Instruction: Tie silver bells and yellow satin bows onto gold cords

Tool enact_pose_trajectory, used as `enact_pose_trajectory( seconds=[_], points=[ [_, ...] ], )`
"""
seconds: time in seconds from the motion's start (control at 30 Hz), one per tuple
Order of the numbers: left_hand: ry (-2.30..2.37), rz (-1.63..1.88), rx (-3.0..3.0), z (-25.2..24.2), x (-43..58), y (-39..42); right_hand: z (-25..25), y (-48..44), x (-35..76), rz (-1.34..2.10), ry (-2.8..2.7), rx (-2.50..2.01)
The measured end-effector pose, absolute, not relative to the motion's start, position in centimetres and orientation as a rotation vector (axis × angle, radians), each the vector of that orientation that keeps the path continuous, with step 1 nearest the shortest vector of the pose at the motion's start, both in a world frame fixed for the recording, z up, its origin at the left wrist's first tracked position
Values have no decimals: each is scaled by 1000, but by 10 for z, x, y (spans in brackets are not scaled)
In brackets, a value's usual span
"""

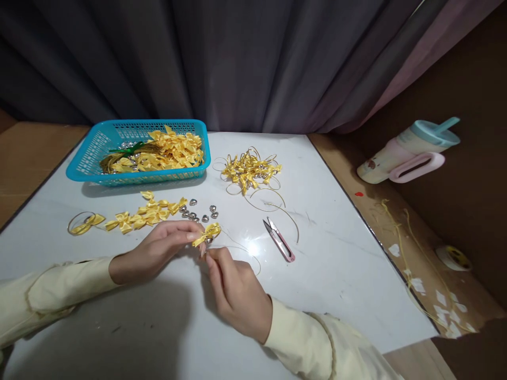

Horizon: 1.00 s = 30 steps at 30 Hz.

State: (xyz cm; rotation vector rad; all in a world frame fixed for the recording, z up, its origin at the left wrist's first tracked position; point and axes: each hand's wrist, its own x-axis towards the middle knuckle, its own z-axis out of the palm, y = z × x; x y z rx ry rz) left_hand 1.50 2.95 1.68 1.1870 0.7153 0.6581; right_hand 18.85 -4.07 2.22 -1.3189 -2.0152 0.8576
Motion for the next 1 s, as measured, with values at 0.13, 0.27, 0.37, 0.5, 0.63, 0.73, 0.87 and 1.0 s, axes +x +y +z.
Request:
enact_pose_trajectory(
  seconds=[0.13, 0.27, 0.37, 0.5, 0.63, 0.73, 0.87, 1.0],
  points=[
    [722, 679, 1061, 13, 17, 27, 19, -42, 186, 800, -2032, -1301],
    [791, 679, 1047, 13, 20, 25, 20, -44, 182, 781, -1958, -1310],
    [826, 686, 1085, 15, 20, 24, 21, -46, 181, 815, -1901, -1319],
    [831, 690, 1190, 20, 19, 24, 25, -47, 182, 943, -1843, -1354],
    [833, 692, 1250, 23, 18, 25, 28, -47, 182, 1065, -1779, -1376],
    [841, 684, 1259, 22, 19, 26, 29, -46, 182, 1131, -1737, -1386],
    [839, 682, 1278, 21, 18, 26, 28, -46, 181, 1147, -1715, -1375],
    [821, 686, 1255, 19, 18, 26, 28, -46, 181, 1107, -1717, -1371]
  ],
)
